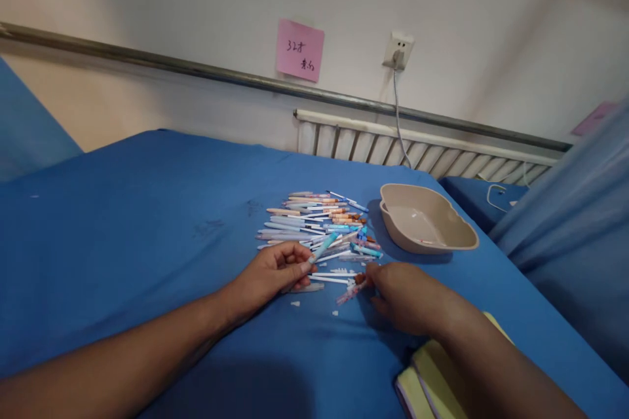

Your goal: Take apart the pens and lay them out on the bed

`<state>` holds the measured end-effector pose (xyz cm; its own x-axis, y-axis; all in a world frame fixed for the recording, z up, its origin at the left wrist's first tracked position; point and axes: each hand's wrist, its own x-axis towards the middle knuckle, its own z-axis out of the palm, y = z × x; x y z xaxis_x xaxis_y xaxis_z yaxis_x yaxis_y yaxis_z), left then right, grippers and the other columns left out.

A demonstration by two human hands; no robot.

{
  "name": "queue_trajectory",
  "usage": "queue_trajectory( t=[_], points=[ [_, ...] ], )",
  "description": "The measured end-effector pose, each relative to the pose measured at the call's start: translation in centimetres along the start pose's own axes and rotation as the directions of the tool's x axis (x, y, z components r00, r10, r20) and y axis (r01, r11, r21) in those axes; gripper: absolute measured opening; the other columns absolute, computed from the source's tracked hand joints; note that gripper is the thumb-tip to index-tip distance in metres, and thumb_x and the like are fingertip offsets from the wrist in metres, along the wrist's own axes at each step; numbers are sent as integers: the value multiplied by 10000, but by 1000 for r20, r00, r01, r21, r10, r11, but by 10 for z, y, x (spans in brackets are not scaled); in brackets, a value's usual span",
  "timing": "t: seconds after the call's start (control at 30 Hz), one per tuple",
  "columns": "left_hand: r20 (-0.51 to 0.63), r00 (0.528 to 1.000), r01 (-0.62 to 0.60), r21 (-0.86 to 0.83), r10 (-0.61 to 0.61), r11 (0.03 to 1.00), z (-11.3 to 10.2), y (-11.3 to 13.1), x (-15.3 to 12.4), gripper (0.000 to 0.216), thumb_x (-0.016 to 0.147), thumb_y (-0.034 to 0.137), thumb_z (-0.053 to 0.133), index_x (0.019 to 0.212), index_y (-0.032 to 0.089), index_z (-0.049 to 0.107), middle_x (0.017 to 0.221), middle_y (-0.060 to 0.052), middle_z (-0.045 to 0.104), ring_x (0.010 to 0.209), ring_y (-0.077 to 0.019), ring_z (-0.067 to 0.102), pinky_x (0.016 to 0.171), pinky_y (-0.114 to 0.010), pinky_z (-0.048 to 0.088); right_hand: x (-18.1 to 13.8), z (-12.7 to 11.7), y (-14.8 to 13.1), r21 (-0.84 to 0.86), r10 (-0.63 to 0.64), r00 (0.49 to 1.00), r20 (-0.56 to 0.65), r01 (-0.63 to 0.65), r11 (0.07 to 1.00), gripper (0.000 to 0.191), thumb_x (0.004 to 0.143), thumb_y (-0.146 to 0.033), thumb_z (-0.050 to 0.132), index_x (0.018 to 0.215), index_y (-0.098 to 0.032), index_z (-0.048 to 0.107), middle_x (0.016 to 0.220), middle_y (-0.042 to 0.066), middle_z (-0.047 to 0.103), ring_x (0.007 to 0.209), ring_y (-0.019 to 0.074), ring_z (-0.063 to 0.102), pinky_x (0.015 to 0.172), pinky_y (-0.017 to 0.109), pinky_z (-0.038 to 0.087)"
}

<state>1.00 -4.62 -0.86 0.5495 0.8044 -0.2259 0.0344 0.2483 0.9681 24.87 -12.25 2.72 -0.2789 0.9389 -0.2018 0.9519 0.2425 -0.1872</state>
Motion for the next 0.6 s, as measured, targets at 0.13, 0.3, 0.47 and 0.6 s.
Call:
queue_trajectory(
  t=[0.13,0.3,0.47,0.6],
  points=[
    [-10,999,-34,95,35,995,0,1,1,320,651,378,745,813,152,586,637,48,553,552,-70,488,536,-188,380,-3,-15,2,211,14,989,-145,17,977,153,813,-162,471,923,-175,576,774,46,646,674,151,565,578,242,329],
    [6,995,-99,202,100,974,-1,0,2,301,669,388,720,806,150,596,618,57,496,551,-69,426,501,-180,313,7,-14,1,726,3,949,-315,239,645,181,898,-274,412,996,-200,544,726,-13,547,609,110,510,566,221,388],
    [39,994,-111,239,105,965,-3,-1,3,281,702,384,691,824,151,594,630,55,484,554,-69,415,509,-184,307,26,6,0,932,40,965,-257,237,273,215,880,-378,471,957,-196,555,696,-26,516,544,94,482,548,238,443],
    [35,994,-111,239,105,965,-4,-3,4,270,709,371,689,828,148,594,627,57,473,555,-67,407,505,-179,303,35,15,3,951,86,961,-262,242,191,236,864,-408,503,886,-183,571,654,-34,495,487,73,427,477,205,418]
  ],
)
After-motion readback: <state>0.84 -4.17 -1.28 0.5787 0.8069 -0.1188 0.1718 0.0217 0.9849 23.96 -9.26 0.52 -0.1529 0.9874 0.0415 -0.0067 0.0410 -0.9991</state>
